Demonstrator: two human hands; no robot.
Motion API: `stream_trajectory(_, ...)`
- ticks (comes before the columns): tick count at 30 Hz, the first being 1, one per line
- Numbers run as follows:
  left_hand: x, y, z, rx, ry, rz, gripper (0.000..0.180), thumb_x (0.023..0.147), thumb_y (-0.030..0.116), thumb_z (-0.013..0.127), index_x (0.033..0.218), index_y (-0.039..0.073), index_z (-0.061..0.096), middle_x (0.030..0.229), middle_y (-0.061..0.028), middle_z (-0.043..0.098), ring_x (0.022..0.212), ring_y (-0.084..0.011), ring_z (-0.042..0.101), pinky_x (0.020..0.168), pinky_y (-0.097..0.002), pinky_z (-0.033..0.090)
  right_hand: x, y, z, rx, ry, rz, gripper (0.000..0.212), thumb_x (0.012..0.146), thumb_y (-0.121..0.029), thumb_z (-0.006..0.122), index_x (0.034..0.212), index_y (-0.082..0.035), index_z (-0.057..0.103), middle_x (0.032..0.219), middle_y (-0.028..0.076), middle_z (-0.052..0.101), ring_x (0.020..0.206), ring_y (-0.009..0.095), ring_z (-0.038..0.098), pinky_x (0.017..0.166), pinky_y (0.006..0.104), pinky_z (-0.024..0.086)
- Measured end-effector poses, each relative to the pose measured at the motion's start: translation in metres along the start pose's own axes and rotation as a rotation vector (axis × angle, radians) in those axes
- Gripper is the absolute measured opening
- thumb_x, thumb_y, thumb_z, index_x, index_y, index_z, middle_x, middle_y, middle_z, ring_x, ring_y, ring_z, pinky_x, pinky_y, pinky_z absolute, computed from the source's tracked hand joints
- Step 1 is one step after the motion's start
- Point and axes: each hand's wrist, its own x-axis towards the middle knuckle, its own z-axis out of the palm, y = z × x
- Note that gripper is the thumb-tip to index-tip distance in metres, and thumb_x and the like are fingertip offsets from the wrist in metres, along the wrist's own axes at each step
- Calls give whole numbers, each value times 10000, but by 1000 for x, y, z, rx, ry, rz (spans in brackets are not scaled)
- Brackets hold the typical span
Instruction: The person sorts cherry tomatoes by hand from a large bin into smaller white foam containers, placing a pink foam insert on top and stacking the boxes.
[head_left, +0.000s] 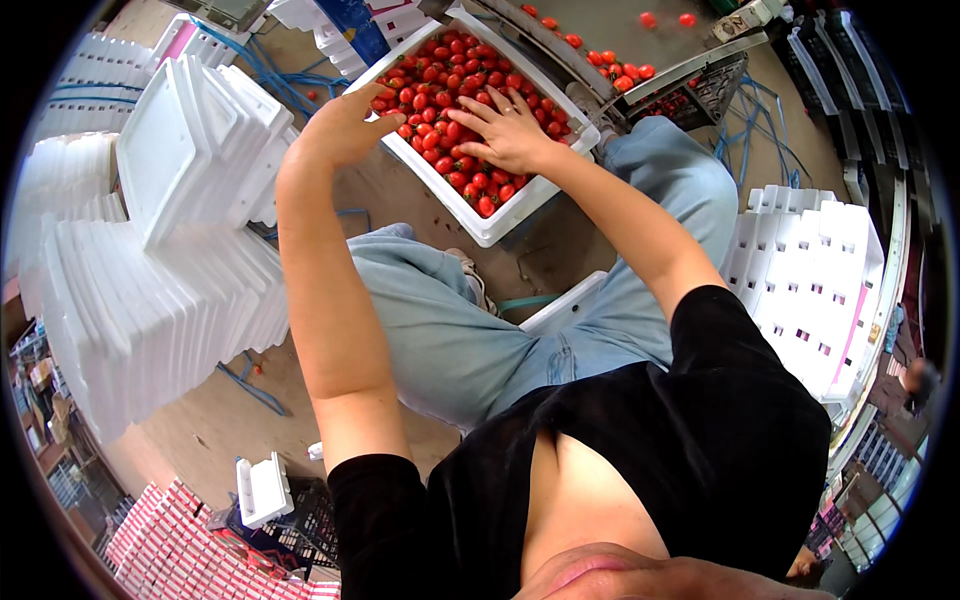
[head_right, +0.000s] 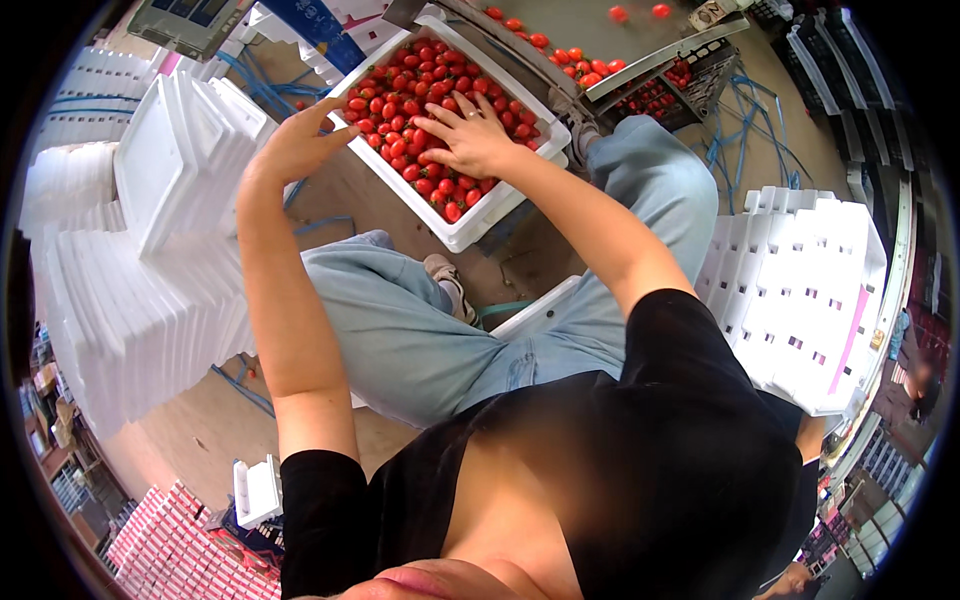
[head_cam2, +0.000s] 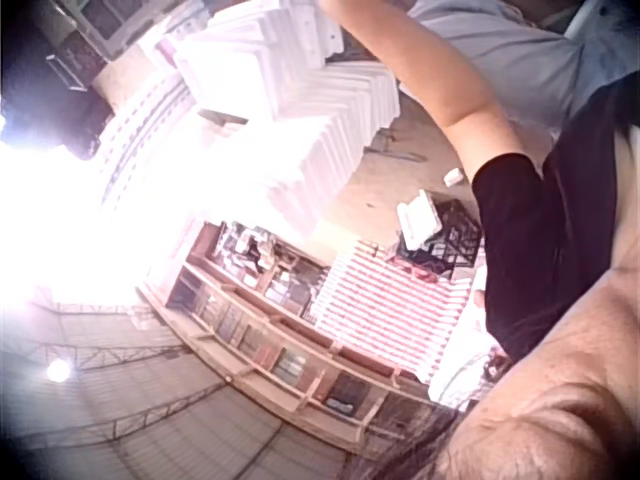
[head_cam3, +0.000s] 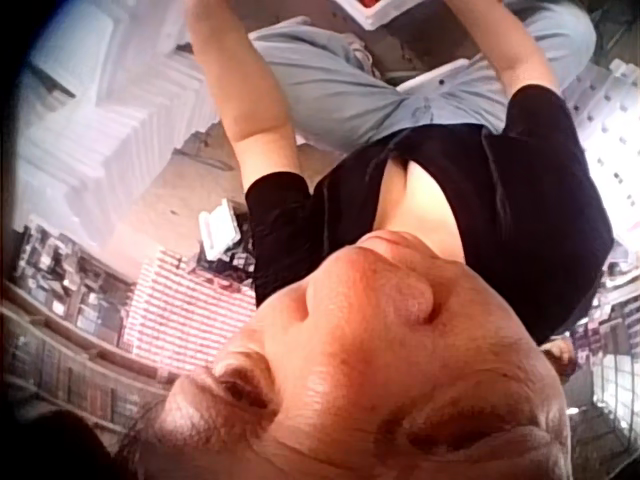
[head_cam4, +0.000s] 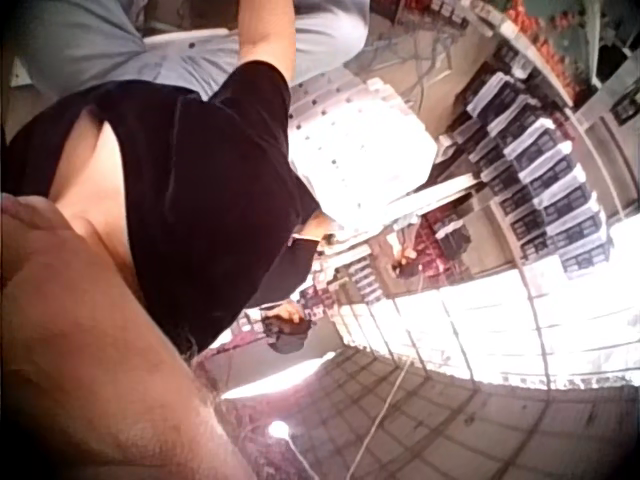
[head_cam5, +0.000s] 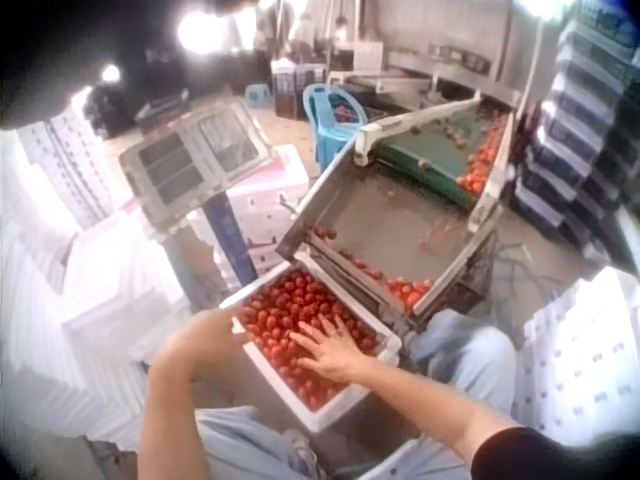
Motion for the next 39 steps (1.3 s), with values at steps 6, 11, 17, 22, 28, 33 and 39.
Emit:
stream_trajectory(6,3,4,2,-23,-28,10,671,872,428,665,1410,72,481,1331,-212,572,1244,-331,544,1034,-414,430,-67,10,-38,177,110,-95,435,933,-341,585,1355,-244,544,1553,18,329,1422,406,255,1155,582,197)
stream_trajectory(11,5,6,11,15,-18,30,633,898,426,649,1420,109,481,1218,-170,617,1126,-282,586,952,-386,466,-128,14,-135,386,432,-193,261,841,-45,673,1099,-76,656,1257,95,611,1189,323,555,961,413,474)
stream_trajectory(17,-1,24,21,92,-71,67,617,913,384,623,1410,54,468,1350,-216,552,1255,-340,526,1025,-417,432,-223,73,-153,482,940,330,127,873,10,637,986,-32,679,981,61,679,879,168,637,795,300,502)
stream_trajectory(22,12,43,44,187,-125,279,578,925,337,628,1404,56,468,1343,-197,557,1215,-317,550,972,-396,470,-281,201,11,835,745,1014,202,854,-164,705,993,-19,685,903,25,678,846,126,619,803,306,494)
stream_trajectory(28,21,75,50,153,-173,262,541,921,242,635,1395,36,475,1376,-191,534,1279,-329,504,1036,-389,408,-280,208,173,404,78,1238,265,879,-206,635,1079,-33,645,989,79,677,893,224,645,832,365,510)
stream_trajectory(33,40,96,53,242,-246,183,517,933,219,623,1388,24,474,1374,-199,533,1303,-343,479,1071,-409,376,-250,214,212,330,-170,1411,321,900,-242,576,1150,-45,611,1062,124,676,933,306,666,856,414,522)
stream_trajectory(39,49,111,66,212,-318,173,543,909,172,635,1398,12,462,1365,-207,539,1296,-355,483,1068,-415,373,-239,236,252,405,-222,1435,321,918,-241,478,1171,-63,567,1161,191,635,1000,428,645,842,488,535)
